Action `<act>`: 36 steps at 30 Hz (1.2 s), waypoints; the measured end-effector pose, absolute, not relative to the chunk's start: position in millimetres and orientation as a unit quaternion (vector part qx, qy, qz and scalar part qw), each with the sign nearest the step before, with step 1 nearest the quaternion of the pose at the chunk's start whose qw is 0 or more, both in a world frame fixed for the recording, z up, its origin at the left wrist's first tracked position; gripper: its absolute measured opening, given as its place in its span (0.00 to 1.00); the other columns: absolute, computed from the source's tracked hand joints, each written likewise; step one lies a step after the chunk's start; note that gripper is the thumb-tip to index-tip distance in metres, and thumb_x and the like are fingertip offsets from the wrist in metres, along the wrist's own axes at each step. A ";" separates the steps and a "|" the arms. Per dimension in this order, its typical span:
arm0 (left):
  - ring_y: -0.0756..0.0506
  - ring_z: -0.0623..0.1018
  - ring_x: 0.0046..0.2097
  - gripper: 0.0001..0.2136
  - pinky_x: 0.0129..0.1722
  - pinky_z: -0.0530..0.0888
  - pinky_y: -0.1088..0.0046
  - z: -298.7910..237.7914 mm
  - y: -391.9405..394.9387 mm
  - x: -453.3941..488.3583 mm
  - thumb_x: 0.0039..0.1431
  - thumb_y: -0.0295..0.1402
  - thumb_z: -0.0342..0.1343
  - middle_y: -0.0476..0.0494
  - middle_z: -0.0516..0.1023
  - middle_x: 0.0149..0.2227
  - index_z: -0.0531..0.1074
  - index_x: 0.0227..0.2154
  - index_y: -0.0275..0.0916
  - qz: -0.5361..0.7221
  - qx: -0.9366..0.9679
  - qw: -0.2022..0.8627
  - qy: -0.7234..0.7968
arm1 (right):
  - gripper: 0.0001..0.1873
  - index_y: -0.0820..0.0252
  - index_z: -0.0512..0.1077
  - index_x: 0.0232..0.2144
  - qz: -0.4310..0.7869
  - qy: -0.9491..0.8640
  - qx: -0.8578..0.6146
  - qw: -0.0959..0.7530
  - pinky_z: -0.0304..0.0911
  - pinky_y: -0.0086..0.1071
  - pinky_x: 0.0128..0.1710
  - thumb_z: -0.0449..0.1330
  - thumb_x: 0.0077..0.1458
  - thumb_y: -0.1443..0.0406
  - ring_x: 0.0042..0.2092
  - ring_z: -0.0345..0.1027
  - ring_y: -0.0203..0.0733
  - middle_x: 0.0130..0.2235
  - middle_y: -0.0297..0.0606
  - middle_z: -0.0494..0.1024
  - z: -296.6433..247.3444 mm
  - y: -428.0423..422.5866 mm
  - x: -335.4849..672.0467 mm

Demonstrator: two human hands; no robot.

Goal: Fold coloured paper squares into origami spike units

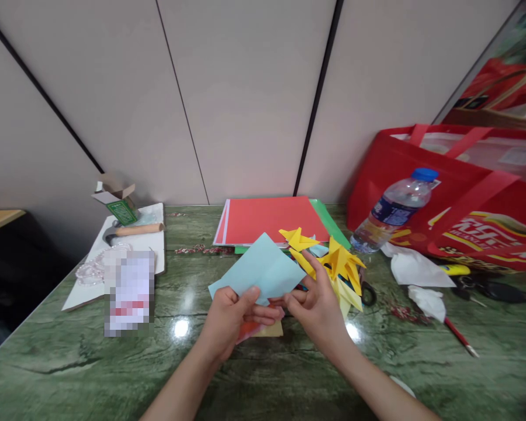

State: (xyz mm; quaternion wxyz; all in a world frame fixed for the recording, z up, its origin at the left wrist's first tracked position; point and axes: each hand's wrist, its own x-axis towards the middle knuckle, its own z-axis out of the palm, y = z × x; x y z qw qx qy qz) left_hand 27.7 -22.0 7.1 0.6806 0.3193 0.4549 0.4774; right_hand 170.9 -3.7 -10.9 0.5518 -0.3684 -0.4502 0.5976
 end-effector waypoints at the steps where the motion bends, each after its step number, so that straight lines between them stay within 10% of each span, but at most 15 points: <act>1: 0.43 0.79 0.25 0.13 0.27 0.75 0.72 8.1 -20.8 24.6 0.49 0.36 0.59 0.33 0.80 0.22 0.74 0.26 0.26 0.480 0.320 0.677 0.457 | 0.39 0.48 0.45 0.55 0.592 -0.455 -0.368 0.554 0.72 0.36 0.32 0.59 0.45 0.70 0.25 0.72 0.34 0.42 0.38 0.67 -12.0 -2.2 172.3; 12: 0.49 0.76 0.20 0.12 0.19 0.68 0.80 17.7 -21.1 -6.2 0.49 0.36 0.57 0.37 0.79 0.20 0.74 0.19 0.30 0.260 0.452 0.682 0.514 | 0.13 0.57 0.65 0.44 0.424 -0.571 -0.434 0.553 0.62 0.40 0.48 0.48 0.57 0.63 0.48 0.66 0.43 0.45 0.43 0.72 -11.4 -1.6 181.8; 29: 0.51 0.68 0.21 0.12 0.22 0.64 0.77 10.9 -16.1 -1.0 0.48 0.39 0.56 0.50 0.71 0.17 0.69 0.17 0.35 0.327 0.490 0.613 0.527 | 0.09 0.59 0.69 0.37 0.432 -0.638 -0.454 0.447 0.69 0.31 0.27 0.55 0.51 0.64 0.30 0.73 0.41 0.36 0.41 0.76 -15.2 -3.4 180.3; 36: 0.54 0.60 0.18 0.15 0.20 0.59 0.78 7.1 -16.5 2.4 0.48 0.36 0.54 0.54 0.60 0.14 0.63 0.11 0.36 0.325 0.534 0.547 0.557 | 0.13 0.57 0.67 0.41 0.476 -0.642 -0.420 0.431 0.69 0.32 0.34 0.55 0.52 0.63 0.38 0.72 0.42 0.40 0.40 0.75 -18.7 -3.8 177.8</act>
